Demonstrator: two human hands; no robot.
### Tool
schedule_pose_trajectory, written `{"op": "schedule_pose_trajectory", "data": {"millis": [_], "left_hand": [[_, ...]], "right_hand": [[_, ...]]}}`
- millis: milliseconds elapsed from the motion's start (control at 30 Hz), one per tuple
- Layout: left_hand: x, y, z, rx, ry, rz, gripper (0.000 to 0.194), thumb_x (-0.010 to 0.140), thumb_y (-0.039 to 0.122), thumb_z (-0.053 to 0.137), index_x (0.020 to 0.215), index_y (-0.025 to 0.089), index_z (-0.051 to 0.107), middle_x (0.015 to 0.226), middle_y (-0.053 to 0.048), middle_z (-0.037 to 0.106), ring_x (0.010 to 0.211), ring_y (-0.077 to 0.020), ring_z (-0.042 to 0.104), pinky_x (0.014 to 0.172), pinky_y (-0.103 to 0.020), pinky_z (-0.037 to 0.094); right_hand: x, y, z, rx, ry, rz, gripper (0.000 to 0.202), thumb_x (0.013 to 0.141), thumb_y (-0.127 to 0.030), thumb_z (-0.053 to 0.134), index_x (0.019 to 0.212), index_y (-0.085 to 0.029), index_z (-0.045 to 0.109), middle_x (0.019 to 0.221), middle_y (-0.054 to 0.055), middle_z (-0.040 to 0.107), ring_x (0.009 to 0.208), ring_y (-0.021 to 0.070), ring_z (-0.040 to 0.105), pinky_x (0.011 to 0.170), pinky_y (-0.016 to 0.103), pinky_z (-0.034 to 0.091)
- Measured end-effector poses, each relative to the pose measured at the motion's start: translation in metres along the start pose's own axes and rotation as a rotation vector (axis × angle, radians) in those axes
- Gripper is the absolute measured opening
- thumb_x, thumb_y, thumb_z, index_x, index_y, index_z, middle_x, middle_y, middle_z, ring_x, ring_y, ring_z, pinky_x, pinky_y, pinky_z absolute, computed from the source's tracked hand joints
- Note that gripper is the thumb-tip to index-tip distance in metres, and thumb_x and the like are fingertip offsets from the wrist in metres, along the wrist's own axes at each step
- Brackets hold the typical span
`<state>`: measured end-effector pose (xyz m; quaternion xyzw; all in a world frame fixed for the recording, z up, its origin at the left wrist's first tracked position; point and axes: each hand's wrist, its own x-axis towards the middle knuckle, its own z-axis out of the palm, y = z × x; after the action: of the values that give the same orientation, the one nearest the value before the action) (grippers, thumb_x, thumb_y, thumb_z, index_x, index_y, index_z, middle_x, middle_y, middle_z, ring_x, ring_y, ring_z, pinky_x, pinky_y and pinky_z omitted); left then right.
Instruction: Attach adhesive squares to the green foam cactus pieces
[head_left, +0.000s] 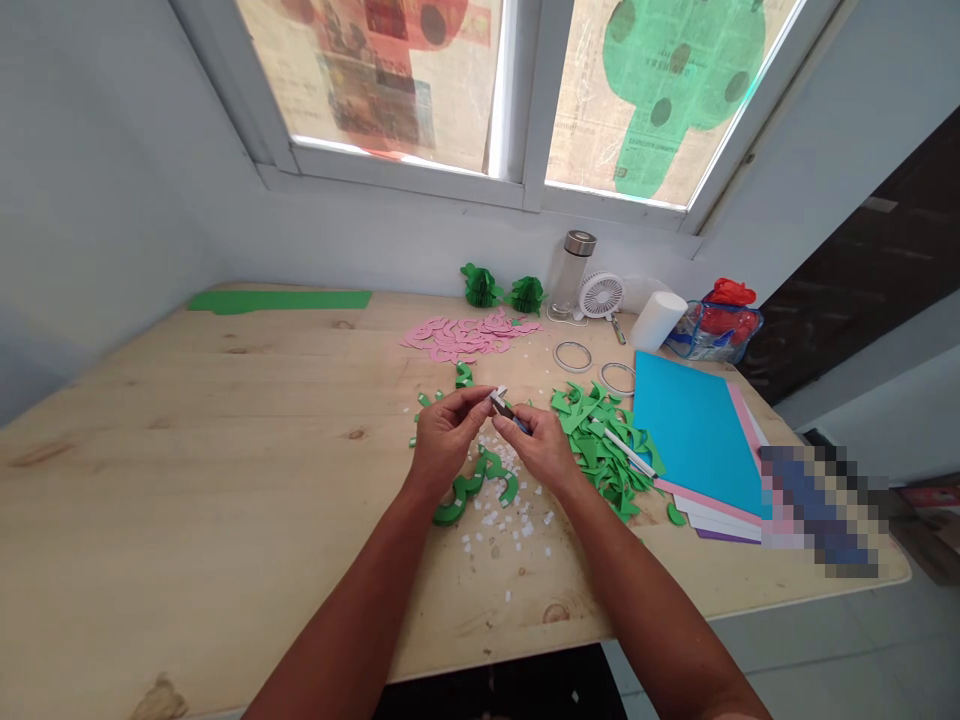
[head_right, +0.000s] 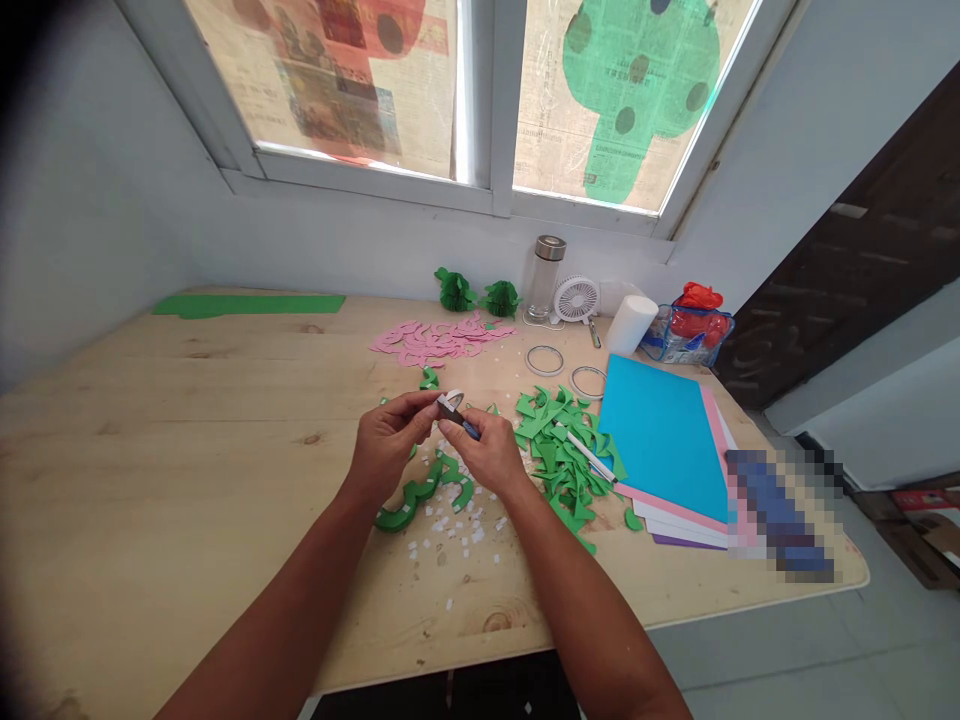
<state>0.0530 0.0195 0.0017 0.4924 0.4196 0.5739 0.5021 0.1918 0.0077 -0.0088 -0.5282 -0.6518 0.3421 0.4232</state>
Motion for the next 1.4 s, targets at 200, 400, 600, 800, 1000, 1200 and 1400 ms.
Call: {"op": "schedule_pose_trajectory", "data": {"millis": [200,400,600,800,1000,1200,1400], "left_hand": [[-0.0001,0.0003,0.0009,0.004,0.002,-0.002,0.018,0.067,0.025,0.070,0.083,0.016,0.074,0.066,-0.001,0.067,0.064,-0.0139,0.059,0.056,-0.023,0.045],[-0.0006,0.0009,0.0019,0.010,0.011,-0.004,0.019,0.067,0.026,0.070,0.083,0.016,0.074,0.066,-0.001,0.068,0.064,-0.0147,0.060,0.056,-0.023,0.046],[-0.0009,0.0013,0.0022,-0.001,0.008,-0.002,0.019,0.067,0.025,0.070,0.083,0.016,0.074,0.068,-0.002,0.068,0.065,-0.0146,0.060,0.056,-0.023,0.046],[-0.0007,0.0005,0.0017,0.009,0.006,0.001,0.020,0.067,0.025,0.070,0.084,0.016,0.074,0.069,-0.002,0.068,0.066,-0.0149,0.060,0.057,-0.023,0.047],[0.0003,-0.0015,0.0012,0.020,0.007,0.001,0.022,0.066,0.027,0.071,0.085,0.016,0.074,0.070,-0.002,0.069,0.067,-0.0152,0.060,0.058,-0.024,0.047],[0.0005,-0.0042,0.0013,0.044,0.014,0.004,0.024,0.066,0.029,0.071,0.087,0.017,0.074,0.068,-0.002,0.068,0.063,-0.0151,0.059,0.055,-0.024,0.046],[0.0029,-0.0075,-0.0015,0.084,0.022,0.014,0.027,0.068,0.031,0.069,0.091,0.017,0.074,0.064,0.000,0.065,0.050,-0.0099,0.048,0.046,-0.021,0.039]], "right_hand": [[-0.0001,0.0002,0.0013,0.013,0.010,-0.001,0.037,0.081,-0.045,0.053,0.057,-0.017,0.047,0.052,-0.007,0.030,0.050,0.0077,0.029,0.047,0.023,0.019],[0.0000,-0.0011,0.0010,0.007,0.015,-0.003,0.036,0.081,-0.044,0.053,0.057,-0.017,0.049,0.052,-0.006,0.032,0.050,0.0079,0.030,0.047,0.022,0.020],[0.0001,-0.0009,0.0013,0.026,0.017,0.005,0.036,0.080,-0.045,0.054,0.059,-0.017,0.051,0.052,-0.006,0.032,0.050,0.0079,0.029,0.047,0.023,0.020],[0.0002,0.0005,0.0010,0.014,0.034,0.015,0.038,0.079,-0.048,0.055,0.058,-0.017,0.051,0.052,-0.006,0.032,0.050,0.0078,0.029,0.047,0.023,0.020],[-0.0006,0.0005,0.0017,-0.067,0.070,0.005,0.039,0.080,-0.049,0.054,0.058,-0.016,0.053,0.052,-0.006,0.035,0.050,0.0081,0.031,0.047,0.022,0.022],[-0.0010,0.0007,0.0018,-0.119,0.105,-0.005,0.043,0.081,-0.052,0.051,0.055,-0.018,0.048,0.050,-0.006,0.035,0.050,0.0084,0.033,0.048,0.022,0.023],[-0.0037,-0.0056,0.0004,-0.266,0.186,-0.011,0.037,0.083,-0.051,0.053,0.067,-0.018,0.057,0.052,-0.005,0.043,0.049,0.0091,0.038,0.049,0.021,0.026]]}}
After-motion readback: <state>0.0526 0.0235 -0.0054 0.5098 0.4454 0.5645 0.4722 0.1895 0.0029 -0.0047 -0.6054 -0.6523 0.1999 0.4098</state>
